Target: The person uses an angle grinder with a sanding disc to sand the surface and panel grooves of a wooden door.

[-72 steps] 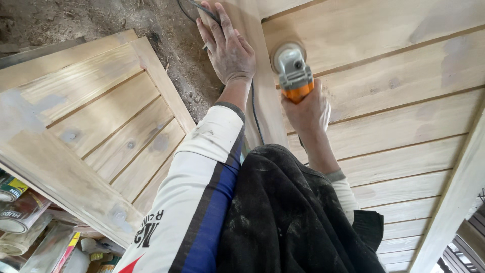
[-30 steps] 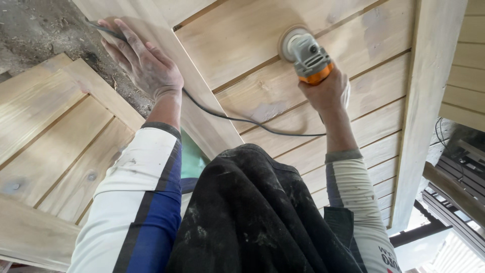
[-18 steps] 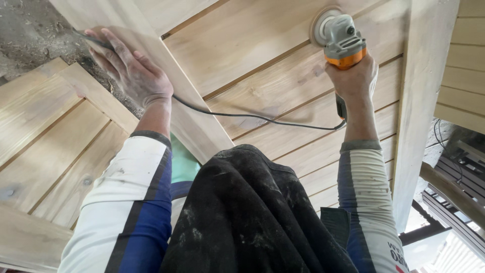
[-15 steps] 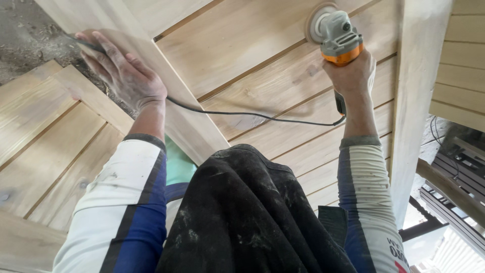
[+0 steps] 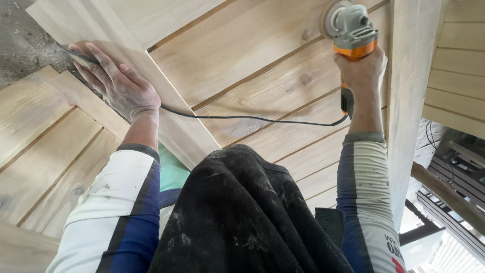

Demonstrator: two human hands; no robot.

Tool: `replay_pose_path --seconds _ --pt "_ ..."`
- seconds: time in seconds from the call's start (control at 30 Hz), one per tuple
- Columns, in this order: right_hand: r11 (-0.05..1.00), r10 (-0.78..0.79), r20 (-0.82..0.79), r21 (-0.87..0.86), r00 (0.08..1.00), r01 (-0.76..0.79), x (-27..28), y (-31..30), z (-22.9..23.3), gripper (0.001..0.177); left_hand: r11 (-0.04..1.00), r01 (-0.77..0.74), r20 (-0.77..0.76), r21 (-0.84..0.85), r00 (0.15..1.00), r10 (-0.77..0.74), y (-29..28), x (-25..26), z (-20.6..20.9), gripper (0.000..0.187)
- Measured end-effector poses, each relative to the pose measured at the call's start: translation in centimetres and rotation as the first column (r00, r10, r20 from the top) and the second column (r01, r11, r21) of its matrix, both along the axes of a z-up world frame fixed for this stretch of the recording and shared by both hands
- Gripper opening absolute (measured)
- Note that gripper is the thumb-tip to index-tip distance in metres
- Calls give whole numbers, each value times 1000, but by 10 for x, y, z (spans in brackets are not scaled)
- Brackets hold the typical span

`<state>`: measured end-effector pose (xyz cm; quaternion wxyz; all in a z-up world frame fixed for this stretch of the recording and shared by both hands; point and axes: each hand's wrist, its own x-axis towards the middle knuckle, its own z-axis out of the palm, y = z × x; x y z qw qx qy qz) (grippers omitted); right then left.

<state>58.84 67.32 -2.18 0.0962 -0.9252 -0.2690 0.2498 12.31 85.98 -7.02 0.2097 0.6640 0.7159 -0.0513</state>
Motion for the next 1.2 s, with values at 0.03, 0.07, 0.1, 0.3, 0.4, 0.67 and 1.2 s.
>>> replay_pose_path --seconds 0.03,0.07,0.1,0.3,0.4,0.67,1.2 --pt "1000 -13 6 18 1000 13 5 1 -2 41 1000 17 -24 25 1000 -17 2 1 -1 60" --pt "990 -140 -28 4 990 140 10 1 -2 49 998 36 -49 45 998 -34 2 1 -2 60" --pt "965 -264 -60 -16 963 263 17 1 -2 57 996 54 -74 64 996 -50 2 1 -2 60" --pt "980 -199 -63 2 978 199 51 0 -13 47 1000 15 -36 -10 999 -16 -2 -2 -1 61" --pt "983 -181 -58 28 982 183 61 4 -22 46 1000 22 -31 2 999 -22 -1 -3 -3 61" --pt "997 -10 -83 -83 997 3 3 20 -13 48 994 50 -14 101 999 -49 -5 -9 -16 60" --pt "968 -243 -148 32 959 250 54 51 -3 28 1000 0 -11 -9 1000 0 1 2 2 63"
